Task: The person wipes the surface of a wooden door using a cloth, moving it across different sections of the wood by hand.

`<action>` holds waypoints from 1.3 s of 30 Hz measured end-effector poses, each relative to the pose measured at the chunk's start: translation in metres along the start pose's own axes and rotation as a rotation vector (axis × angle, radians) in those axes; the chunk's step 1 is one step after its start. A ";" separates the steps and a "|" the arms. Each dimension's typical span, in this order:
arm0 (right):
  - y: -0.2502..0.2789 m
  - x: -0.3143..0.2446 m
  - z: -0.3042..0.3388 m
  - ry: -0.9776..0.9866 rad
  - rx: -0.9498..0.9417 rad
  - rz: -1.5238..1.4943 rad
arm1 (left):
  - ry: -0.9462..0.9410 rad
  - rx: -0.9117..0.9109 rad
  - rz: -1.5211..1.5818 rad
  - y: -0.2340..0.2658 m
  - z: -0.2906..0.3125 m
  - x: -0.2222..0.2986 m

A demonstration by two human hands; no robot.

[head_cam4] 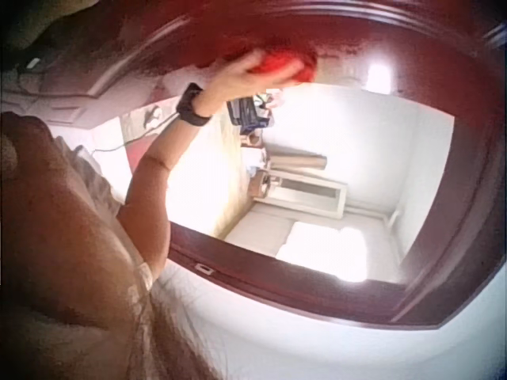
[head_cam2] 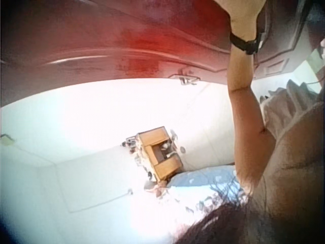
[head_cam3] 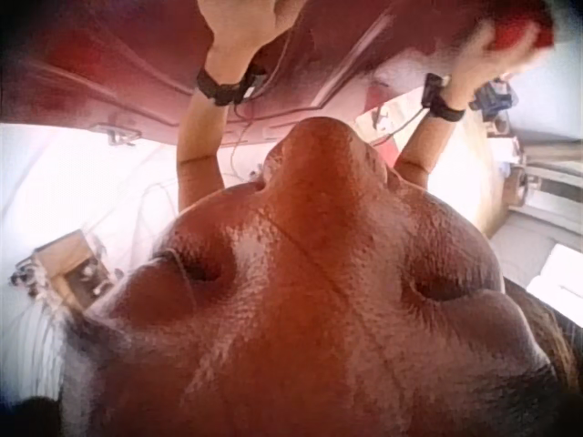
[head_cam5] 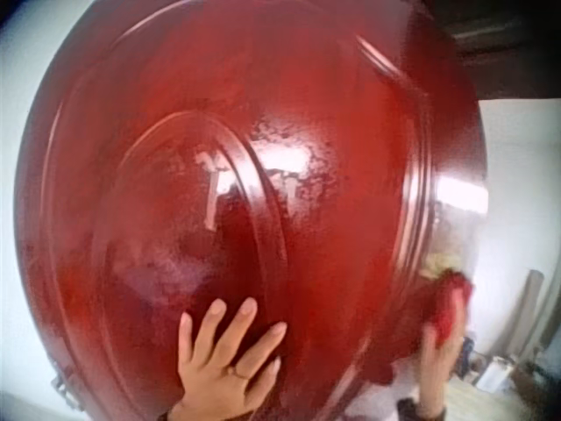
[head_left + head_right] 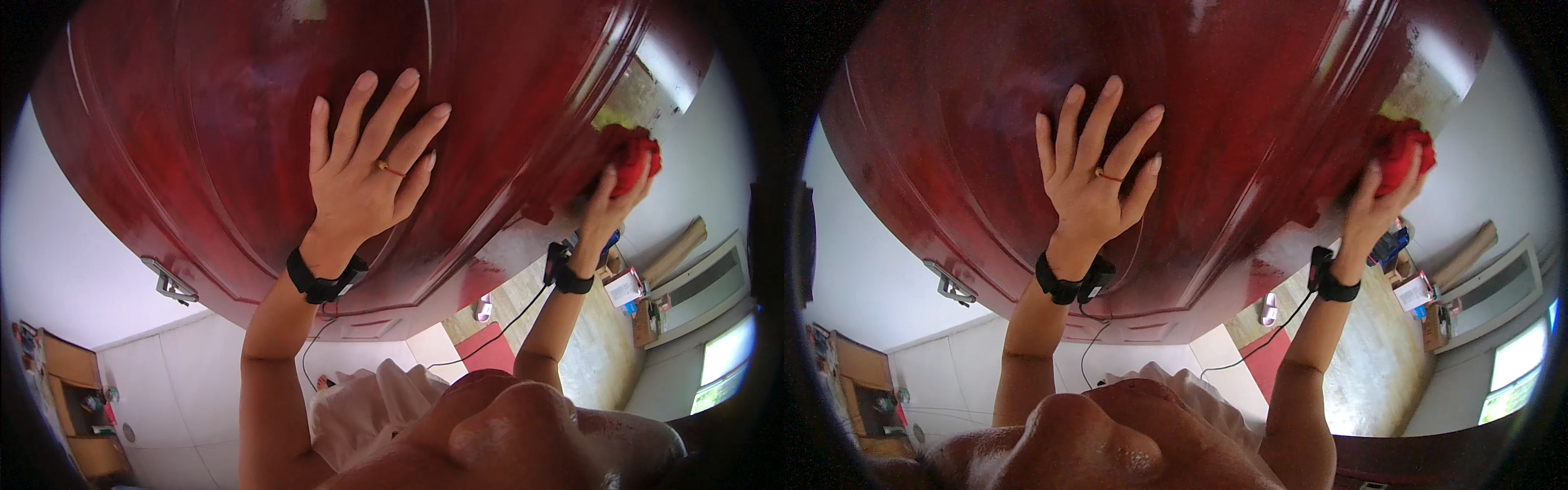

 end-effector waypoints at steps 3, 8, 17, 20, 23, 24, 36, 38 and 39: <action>0.004 0.029 -0.022 -0.146 0.051 -0.017 | -0.035 -0.007 -0.026 -0.003 0.001 -0.002; 0.004 -0.006 -0.020 -0.119 0.088 -0.025 | -0.021 -0.022 -0.023 -0.004 -0.002 0.003; -0.022 -0.080 0.056 0.218 -0.240 0.023 | -0.020 -0.050 -0.023 0.003 0.002 -0.002; -0.007 -0.030 0.020 0.054 -0.132 0.063 | -0.023 -0.047 0.019 0.001 0.002 0.001; -0.001 -0.033 -0.013 -0.006 -0.008 -0.078 | -0.018 -0.034 0.050 0.002 0.001 0.000; 0.000 -0.038 -0.016 -0.026 0.010 -0.091 | -0.012 -0.030 0.039 0.002 0.001 0.000; -0.025 -0.147 0.081 0.328 -0.410 -0.025 | -0.005 -0.050 0.084 0.007 0.002 -0.002; -0.019 -0.114 0.064 0.267 -0.296 0.039 | -0.015 -0.051 0.114 0.005 0.002 0.000; -0.015 -0.097 0.047 0.204 -0.249 0.083 | -0.018 -0.053 0.127 0.003 0.001 0.002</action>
Point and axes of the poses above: each hand's wrist, its own z-axis away from the middle knuckle, its own y-axis out of the back of the hand, x = y × z, the point moved 9 cm from there along -z, towards the middle knuckle, and after that the axes turned 7 degrees about z, right-handed, at the moved point
